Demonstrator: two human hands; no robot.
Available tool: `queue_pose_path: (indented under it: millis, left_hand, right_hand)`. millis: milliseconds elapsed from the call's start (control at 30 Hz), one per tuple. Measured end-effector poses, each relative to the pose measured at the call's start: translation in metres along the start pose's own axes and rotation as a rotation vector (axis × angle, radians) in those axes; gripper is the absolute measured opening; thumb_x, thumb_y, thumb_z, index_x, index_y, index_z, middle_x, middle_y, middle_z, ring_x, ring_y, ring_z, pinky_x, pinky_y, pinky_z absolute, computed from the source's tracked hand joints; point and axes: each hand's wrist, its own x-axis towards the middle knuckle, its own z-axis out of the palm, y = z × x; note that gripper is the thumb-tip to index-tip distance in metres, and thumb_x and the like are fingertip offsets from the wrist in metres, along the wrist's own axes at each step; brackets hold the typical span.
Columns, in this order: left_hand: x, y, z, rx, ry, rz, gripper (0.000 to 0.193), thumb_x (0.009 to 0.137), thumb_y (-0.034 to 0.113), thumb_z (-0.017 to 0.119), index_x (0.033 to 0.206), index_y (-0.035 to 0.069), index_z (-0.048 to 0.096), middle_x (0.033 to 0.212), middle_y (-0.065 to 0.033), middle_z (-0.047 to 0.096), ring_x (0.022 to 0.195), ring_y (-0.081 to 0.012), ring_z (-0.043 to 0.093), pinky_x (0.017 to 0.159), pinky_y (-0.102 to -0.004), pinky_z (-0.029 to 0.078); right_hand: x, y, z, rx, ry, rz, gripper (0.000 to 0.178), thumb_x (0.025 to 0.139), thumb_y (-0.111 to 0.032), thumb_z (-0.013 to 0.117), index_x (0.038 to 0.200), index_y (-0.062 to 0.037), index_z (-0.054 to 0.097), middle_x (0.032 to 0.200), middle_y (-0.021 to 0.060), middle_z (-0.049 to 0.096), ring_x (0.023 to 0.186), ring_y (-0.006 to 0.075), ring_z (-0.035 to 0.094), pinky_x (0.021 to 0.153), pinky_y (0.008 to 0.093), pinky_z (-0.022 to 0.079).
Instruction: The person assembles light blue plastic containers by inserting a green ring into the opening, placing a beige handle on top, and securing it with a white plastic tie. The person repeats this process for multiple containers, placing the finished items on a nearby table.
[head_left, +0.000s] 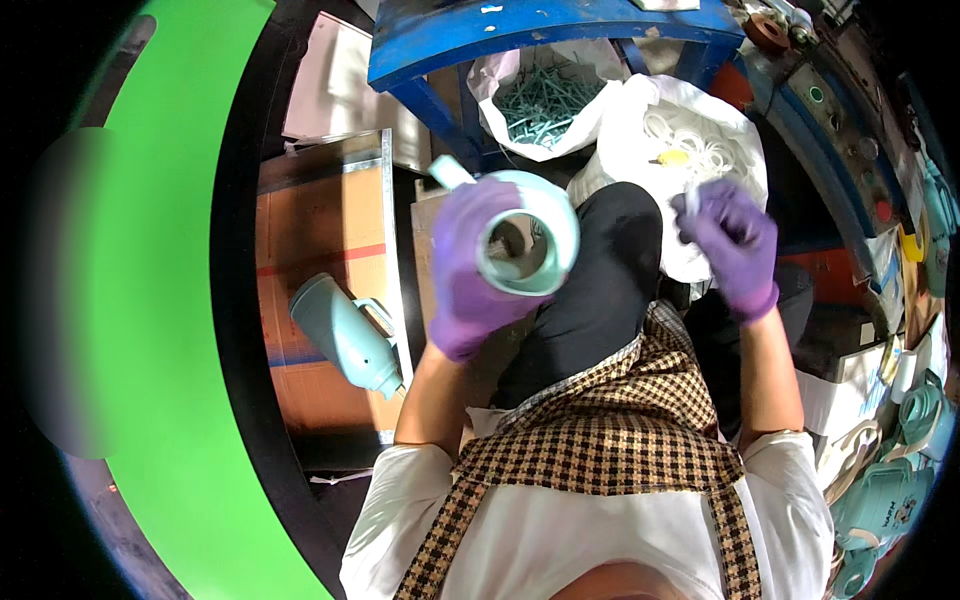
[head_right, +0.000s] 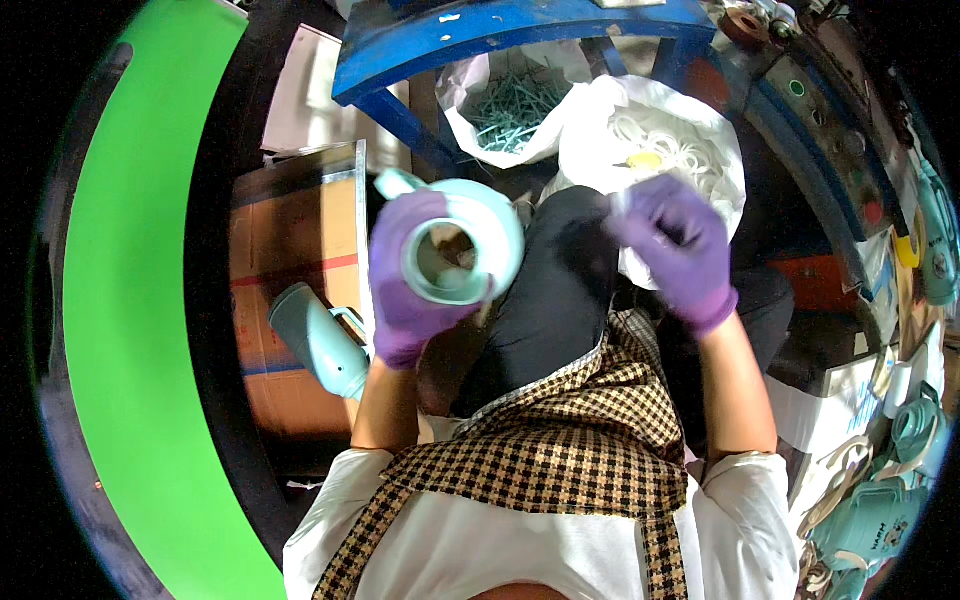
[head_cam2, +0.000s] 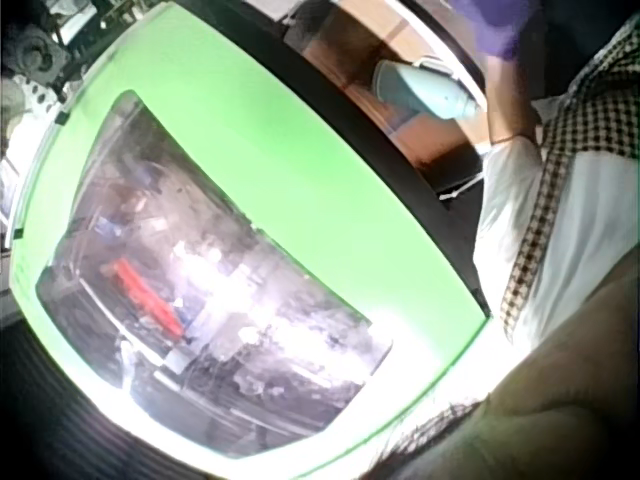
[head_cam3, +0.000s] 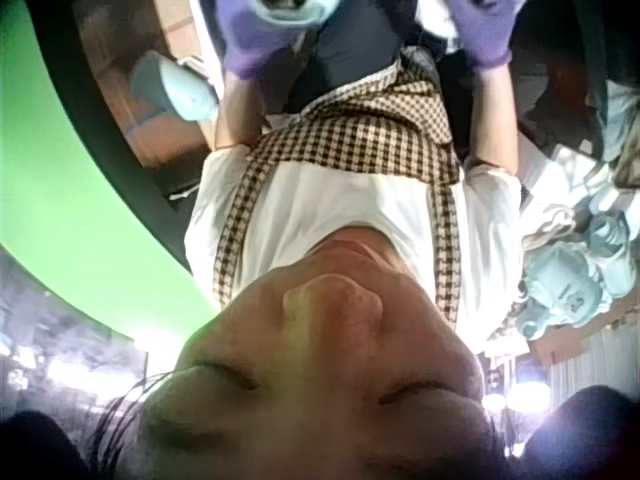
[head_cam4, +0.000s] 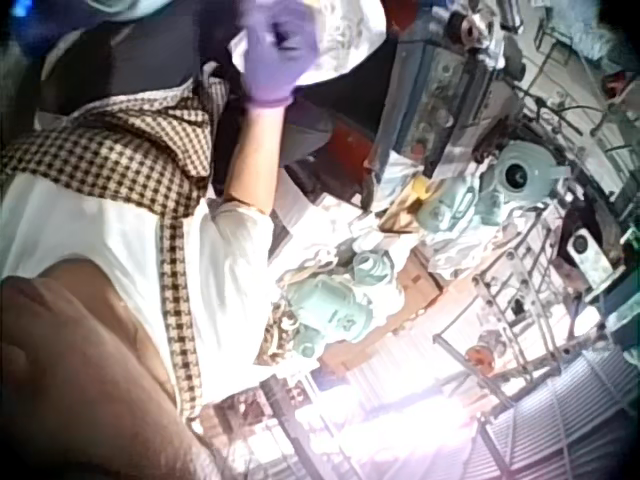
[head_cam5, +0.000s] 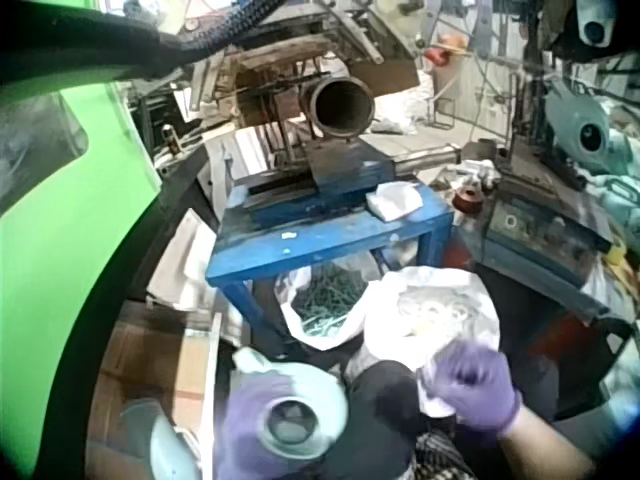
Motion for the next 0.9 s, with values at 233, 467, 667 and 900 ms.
queue_pose_path:
  millis: [233, 467, 667, 900]
  left_hand:
    - [0.023, 0.01, 0.02, -0.131, -0.017, 0.155, 0.063, 0.06, 0.024, 0.088, 0.113, 0.001, 0.062, 0.11, -0.0158, 0.066, 0.104, -0.0383, 0.063, 0.096, -0.0489, 0.047]
    - [0.025, 0.032, 0.025, -0.003, -0.045, 0.139, 0.045, 0.073, 0.022, 0.076, 0.114, 0.006, 0.065, 0.114, -0.0106, 0.068, 0.112, -0.0333, 0.063, 0.104, -0.0514, 0.042]
    - [0.028, 0.047, 0.047, 0.077, -0.152, 0.252, 0.05, 0.075, 0.037, 0.074, 0.111, 0.004, 0.066, 0.114, -0.0134, 0.069, 0.114, -0.0373, 0.062, 0.107, -0.0538, 0.039]
    - [0.033, 0.067, 0.044, 0.175, -0.316, 0.594, 0.042, 0.086, 0.037, 0.068, 0.114, 0.006, 0.062, 0.114, -0.0085, 0.067, 0.112, -0.0352, 0.062, 0.108, -0.06, 0.036]
  right_hand:
    - [-0.007, -0.046, 0.077, -0.268, -0.296, -0.344, 0.017, 0.078, -0.001, 0.066, 0.094, -0.0044, 0.067, 0.093, 0.0149, 0.067, 0.079, 0.0364, 0.066, 0.067, 0.0385, 0.054]
    - [-0.008, -0.053, 0.086, -0.557, -0.179, -0.323, 0.01, 0.078, -0.01, 0.066, 0.087, -0.0055, 0.065, 0.084, 0.0157, 0.066, 0.078, 0.0333, 0.068, 0.066, 0.0431, 0.053]
    - [-0.028, -0.009, 0.07, -0.673, -0.249, -0.244, 0.009, 0.077, -0.011, 0.065, 0.085, -0.0078, 0.066, 0.084, 0.0139, 0.066, 0.075, 0.0336, 0.066, 0.066, 0.0394, 0.053]
    - [-0.097, -0.048, 0.021, -0.131, -0.123, -0.17, 0.029, 0.082, -0.01, 0.068, 0.11, -0.0039, 0.068, 0.097, 0.0154, 0.07, 0.088, 0.0298, 0.069, 0.078, 0.0377, 0.054]
